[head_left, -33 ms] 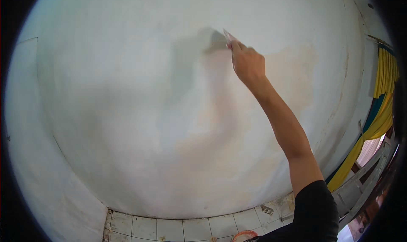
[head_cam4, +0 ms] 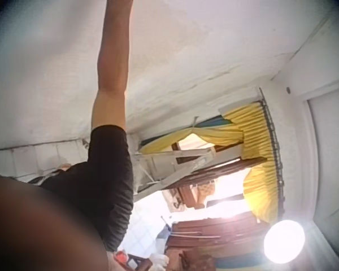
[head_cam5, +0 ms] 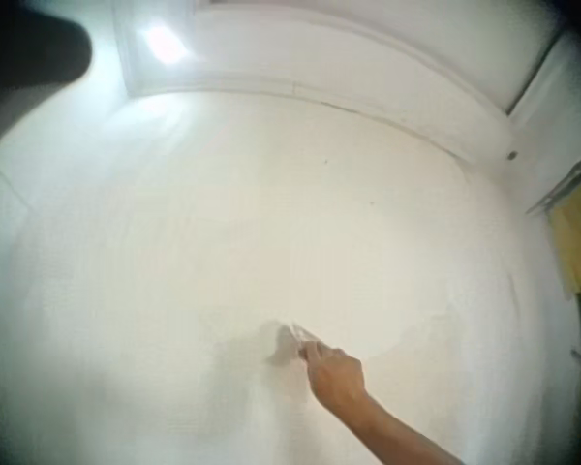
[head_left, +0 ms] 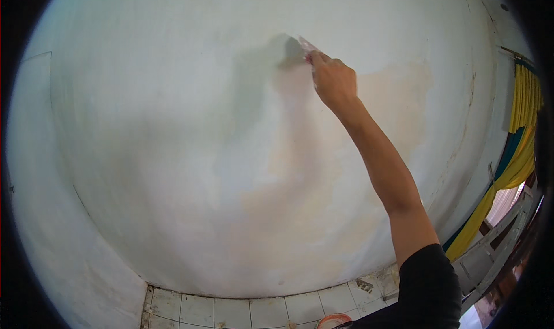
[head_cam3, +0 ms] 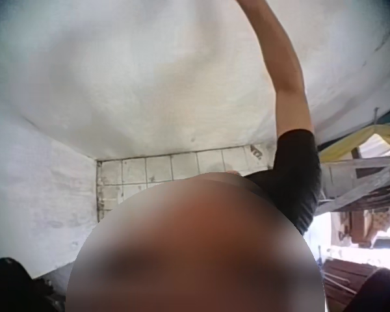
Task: Patching or applying putty to a wall using a scraper.
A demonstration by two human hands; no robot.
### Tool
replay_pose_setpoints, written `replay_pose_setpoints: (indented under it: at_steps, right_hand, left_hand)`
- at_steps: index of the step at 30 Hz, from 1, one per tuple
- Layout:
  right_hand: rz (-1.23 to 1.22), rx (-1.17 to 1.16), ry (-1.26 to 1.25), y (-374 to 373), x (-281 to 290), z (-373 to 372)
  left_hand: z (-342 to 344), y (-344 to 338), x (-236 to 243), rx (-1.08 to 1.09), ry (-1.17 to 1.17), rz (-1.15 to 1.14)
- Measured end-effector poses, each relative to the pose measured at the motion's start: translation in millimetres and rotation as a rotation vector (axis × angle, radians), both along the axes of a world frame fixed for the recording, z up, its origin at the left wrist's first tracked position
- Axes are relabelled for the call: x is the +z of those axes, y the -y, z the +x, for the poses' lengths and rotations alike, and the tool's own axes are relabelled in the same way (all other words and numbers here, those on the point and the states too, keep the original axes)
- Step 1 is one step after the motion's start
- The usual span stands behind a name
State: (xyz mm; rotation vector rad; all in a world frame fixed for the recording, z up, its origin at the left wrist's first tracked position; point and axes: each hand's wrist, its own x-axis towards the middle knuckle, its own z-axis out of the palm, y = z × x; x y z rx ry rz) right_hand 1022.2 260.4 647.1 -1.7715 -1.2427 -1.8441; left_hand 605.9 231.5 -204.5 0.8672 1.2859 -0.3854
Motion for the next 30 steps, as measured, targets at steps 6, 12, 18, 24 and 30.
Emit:
replay_pose_setpoints:
  at_steps: [6, 12, 18, 24, 30]
  right_hand:
    - [-0.219, -0.07, 0.076, -44.0, -74.1, 6.6]
    - [-0.438, -0.03, -0.039, -0.9, -108.5, -15.8]
    - [-0.157, 0.018, 0.046, 7.6, -6.3, -10.1]
    - [-0.217, 0.059, 0.018, -24.4, -15.1, 2.3]
    - [-0.426, 0.022, 0.101, -13.8, -119.5, -13.9]
  left_hand:
    - [-14.0, -10.0, 0.9, -0.014, -0.041, 0.006]
    - [-24.6, 2.0, -17.3, -0.02, -0.063, -0.014]
    - [-10.3, 7.9, -21.4, -0.035, -0.069, -0.021]
    - [-25.6, 19.5, -33.1, 0.012, 0.001, -0.028]
    - [-40.1, 27.0, -31.1, 0.061, 0.133, -0.043]
